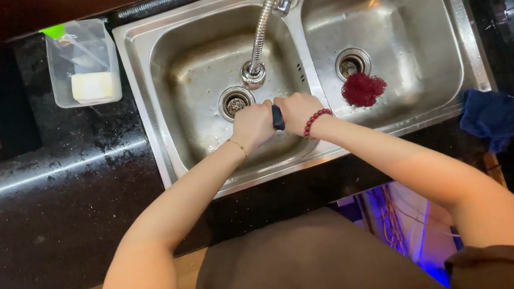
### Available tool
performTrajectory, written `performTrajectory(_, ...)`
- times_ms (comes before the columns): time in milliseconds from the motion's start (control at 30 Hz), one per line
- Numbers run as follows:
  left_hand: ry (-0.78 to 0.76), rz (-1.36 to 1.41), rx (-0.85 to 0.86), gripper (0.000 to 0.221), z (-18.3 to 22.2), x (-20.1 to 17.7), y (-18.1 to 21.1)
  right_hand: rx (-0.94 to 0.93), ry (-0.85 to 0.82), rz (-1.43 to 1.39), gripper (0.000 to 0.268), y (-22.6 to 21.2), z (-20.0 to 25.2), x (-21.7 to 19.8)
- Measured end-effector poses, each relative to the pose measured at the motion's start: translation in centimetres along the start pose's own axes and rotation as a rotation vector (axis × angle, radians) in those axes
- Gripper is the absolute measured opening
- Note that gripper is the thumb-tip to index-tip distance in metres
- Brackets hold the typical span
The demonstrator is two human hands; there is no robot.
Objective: Washing a cutting board and small containers in a sink, then wiping down a kitchen counter with a cloth.
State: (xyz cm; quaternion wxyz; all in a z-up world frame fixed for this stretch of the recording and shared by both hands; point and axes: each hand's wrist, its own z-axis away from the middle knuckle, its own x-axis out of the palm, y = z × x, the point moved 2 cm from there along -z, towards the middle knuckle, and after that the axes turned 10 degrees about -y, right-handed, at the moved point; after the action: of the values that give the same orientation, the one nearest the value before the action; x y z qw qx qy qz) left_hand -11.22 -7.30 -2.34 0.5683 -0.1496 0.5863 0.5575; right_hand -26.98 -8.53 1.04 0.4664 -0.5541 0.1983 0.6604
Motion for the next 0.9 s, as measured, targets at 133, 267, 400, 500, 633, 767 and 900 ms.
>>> performTrajectory(133,0.23,-0.282,0.303,0.023,-1.4,-1.9,-1.0,0.121,0.078,-0.558,0.011,4.5,-2.7,10.3)
performTrajectory(267,0.513,-0.424,0.416,0.022,-0.2,-6.1,0.8,0.404,-0.3,-1.74,0.013,3.3,-0.6,11.7)
performTrajectory(400,0.38,-0.047,0.385,0.019,-0.9,-2.9,-1.7,0.295,-0.264,-2.044,0.015,1.7,0.6,10.6)
performTrajectory(500,0.134,0.081,0.193,0.018,-0.3,-1.1,-2.5,0.304,-0.175,-1.654,0.051,-0.4,2.3,4.5)
performTrajectory(633,0.187,0.225,0.183,0.019,0.5,1.1,-4.0,-0.208,0.326,-0.507,0.1,-3.0,5.6,-4.9)
performTrajectory(767,-0.046,0.849,0.15,0.018,2.0,-0.4,-3.1,-0.263,0.404,0.13,0.075,-1.9,5.8,-4.0)
performTrajectory(900,-0.841,1.13,-0.223,0.024,3.7,-1.8,0.8,-0.639,0.593,0.15,0.054,-1.7,3.2,-4.7)
